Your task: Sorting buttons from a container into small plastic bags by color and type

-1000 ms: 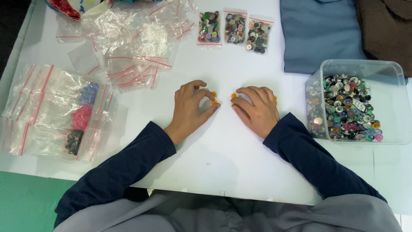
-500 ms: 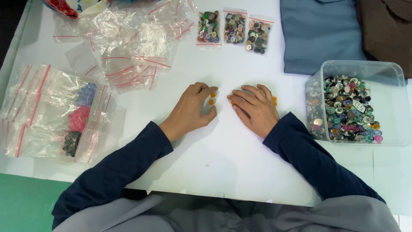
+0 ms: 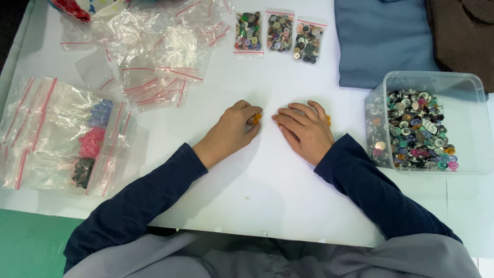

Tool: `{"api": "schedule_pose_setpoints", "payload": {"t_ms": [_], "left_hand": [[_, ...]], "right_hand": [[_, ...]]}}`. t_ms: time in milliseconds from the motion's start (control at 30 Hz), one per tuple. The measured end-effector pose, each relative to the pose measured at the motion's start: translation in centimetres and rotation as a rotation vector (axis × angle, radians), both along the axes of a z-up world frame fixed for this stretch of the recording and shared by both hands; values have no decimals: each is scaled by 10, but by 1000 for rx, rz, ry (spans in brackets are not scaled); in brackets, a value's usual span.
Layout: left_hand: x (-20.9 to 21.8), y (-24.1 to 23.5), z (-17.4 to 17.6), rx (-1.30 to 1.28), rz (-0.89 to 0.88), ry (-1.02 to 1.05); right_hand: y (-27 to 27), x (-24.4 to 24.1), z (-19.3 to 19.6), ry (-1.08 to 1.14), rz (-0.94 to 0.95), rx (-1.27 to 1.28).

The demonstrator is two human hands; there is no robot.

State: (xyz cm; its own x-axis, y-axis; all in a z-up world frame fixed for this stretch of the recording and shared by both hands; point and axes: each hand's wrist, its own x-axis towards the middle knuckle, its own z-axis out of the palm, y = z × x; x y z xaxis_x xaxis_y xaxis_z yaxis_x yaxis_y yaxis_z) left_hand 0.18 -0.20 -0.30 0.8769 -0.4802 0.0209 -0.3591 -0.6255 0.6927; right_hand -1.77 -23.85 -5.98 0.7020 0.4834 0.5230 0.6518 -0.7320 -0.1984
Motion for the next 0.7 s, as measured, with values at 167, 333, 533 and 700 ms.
{"api": "schedule_pose_setpoints", "payload": {"t_ms": [167,333,533,700], "left_hand": [[-1,-2,8,18,0,43],[-3,-4,13,54,-3,40],[-5,-7,22,124,-9,-4],[-7,-21,57,107,-20,-221]], "right_hand": [[0,-1,3,9,11,-4],[-1,-1,1,8,8,-13],[-6,-4,7,-35,25,114],[-19,-22,48,-140,5,286]]}}
